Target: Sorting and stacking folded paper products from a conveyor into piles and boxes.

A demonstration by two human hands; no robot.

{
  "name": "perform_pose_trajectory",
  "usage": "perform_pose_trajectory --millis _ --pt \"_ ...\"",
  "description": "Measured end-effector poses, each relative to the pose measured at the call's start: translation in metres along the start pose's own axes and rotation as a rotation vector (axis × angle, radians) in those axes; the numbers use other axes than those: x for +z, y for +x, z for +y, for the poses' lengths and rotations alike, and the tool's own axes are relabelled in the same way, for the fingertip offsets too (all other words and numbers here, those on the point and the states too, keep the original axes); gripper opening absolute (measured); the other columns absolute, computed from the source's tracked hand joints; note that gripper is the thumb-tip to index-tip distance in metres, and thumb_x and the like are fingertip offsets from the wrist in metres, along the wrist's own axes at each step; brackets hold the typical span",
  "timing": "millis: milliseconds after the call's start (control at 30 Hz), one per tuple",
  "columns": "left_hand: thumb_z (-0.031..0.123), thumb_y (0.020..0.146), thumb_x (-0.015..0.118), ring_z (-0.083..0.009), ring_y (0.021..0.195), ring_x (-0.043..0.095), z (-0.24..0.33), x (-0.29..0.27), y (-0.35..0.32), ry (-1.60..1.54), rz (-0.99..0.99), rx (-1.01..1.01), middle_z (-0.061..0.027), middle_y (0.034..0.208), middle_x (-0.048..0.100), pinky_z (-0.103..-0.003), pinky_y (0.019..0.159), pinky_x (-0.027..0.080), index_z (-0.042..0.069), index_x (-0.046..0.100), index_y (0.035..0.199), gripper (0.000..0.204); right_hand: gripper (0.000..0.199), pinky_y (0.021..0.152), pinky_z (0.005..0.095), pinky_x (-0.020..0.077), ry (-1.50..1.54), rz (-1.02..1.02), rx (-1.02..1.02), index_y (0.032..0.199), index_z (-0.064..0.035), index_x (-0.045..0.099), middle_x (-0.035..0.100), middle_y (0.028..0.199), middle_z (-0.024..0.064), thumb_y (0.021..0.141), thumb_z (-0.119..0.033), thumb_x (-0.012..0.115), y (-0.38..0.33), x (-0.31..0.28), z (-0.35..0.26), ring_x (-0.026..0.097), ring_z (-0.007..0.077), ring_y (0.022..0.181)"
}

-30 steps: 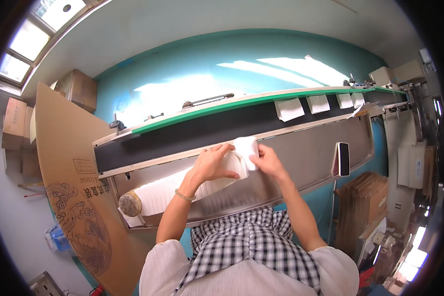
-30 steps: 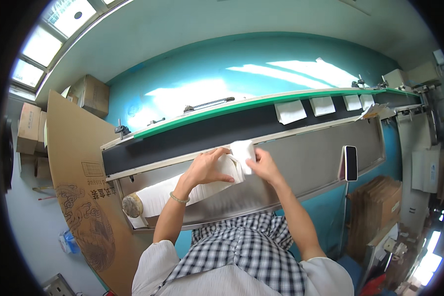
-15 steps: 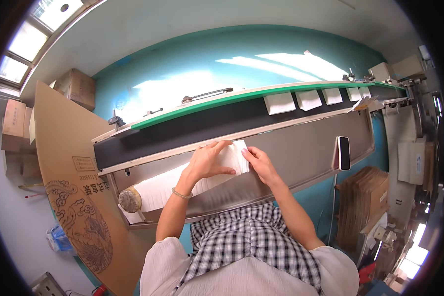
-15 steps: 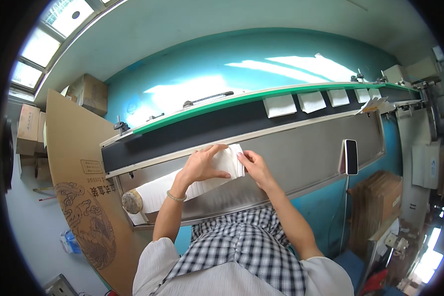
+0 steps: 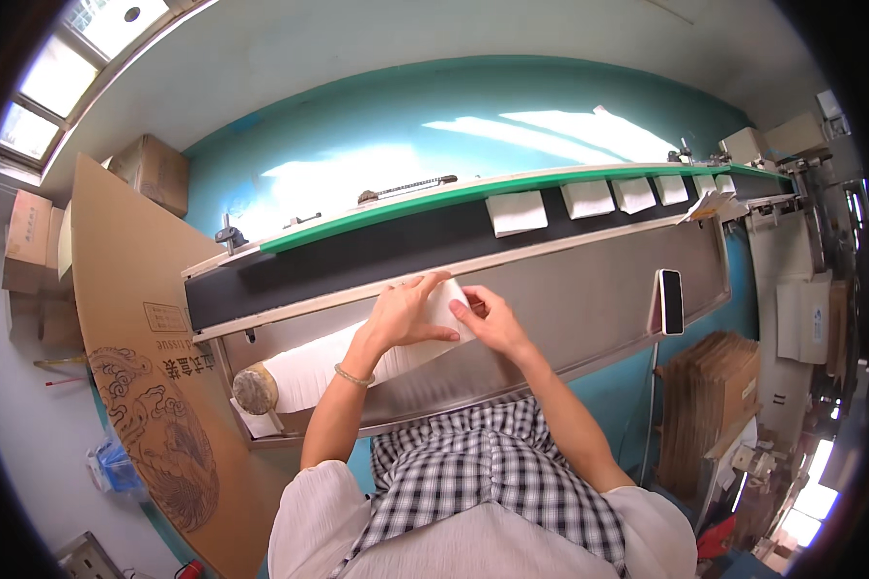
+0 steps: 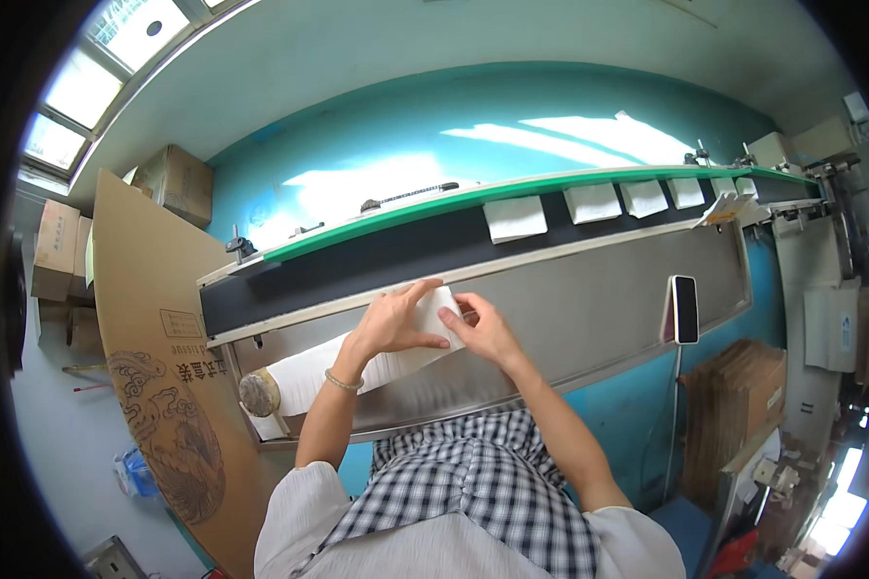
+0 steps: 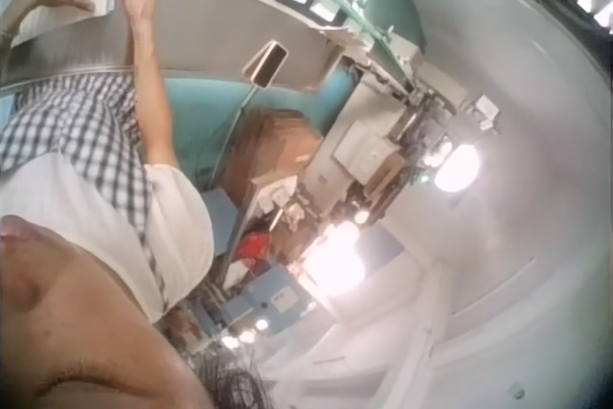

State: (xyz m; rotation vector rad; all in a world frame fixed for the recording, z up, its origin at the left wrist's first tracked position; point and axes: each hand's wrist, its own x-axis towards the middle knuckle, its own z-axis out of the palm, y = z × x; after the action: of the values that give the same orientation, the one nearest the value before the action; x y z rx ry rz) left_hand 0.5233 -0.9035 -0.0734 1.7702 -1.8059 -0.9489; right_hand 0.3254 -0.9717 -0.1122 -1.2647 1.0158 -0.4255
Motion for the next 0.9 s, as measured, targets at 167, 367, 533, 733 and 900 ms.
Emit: perform_pose_trajectory --millis 167,367,533,733,900 --pt "0.052 0.062 0.088 -0.0373 0.108 0.065 0.004 -0.007 -0.004 0.062 0.012 -0.027 -0.0168 0.125 0.065 -0.043 0.093 0.052 0.012 0.054 0.133 0.088 0.038 0.078 0.0261 0.0499 0.326 -0.001 0.202 0.116 0.0034 0.063 0.069 0.102 0.0085 0.093 -0.025 0.071 -0.003 -0.005 0.005 0.062 0.0105 0.091" --pt "0.054 0.062 0.087 -0.0370 0.109 0.064 0.002 -0.007 -0.008 0.011 0.001 -0.044 -0.0162 0.122 0.066 -0.043 0.093 0.052 0.011 0.057 0.128 0.084 0.029 0.079 0.0302 0.0539 0.083 -0.067 0.054 0.118 0.0045 0.059 0.068 0.110 0.0116 0.097 -0.015 0.063 0.024 -0.029 0.010 0.066 0.0161 0.095" --pt "0.053 0.063 0.087 -0.0378 0.107 0.065 -0.002 -0.006 -0.007 -0.029 -0.002 -0.020 -0.0168 0.119 0.067 -0.043 0.091 0.052 0.011 0.057 0.125 0.081 0.034 0.080 0.0304 0.0550 0.358 0.090 0.190 0.122 -0.0012 0.059 0.068 0.106 0.0108 0.099 -0.026 0.063 0.048 -0.023 0.000 0.068 0.0188 0.095" --pt "0.053 0.062 0.087 -0.0359 0.114 0.063 0.001 -0.013 -0.017 0.092 -0.016 -0.037 -0.0174 0.124 0.066 -0.045 0.097 0.047 0.012 0.053 0.136 0.091 0.041 0.077 0.0283 0.0528 -0.004 -0.092 -0.029 0.121 0.0024 0.061 0.068 0.101 0.0085 0.095 -0.028 0.069 -0.010 0.017 -0.002 0.064 0.0138 0.088" --pt "0.054 0.063 0.086 -0.0353 0.112 0.064 -0.007 -0.015 -0.020 0.075 -0.048 -0.087 -0.0173 0.125 0.066 -0.044 0.096 0.048 0.012 0.053 0.136 0.091 0.040 0.071 0.0246 0.0470 0.031 -0.164 0.216 0.119 -0.0017 0.064 0.066 0.094 0.0026 0.097 -0.035 0.065 -0.013 0.002 -0.009 0.059 0.0082 0.085"
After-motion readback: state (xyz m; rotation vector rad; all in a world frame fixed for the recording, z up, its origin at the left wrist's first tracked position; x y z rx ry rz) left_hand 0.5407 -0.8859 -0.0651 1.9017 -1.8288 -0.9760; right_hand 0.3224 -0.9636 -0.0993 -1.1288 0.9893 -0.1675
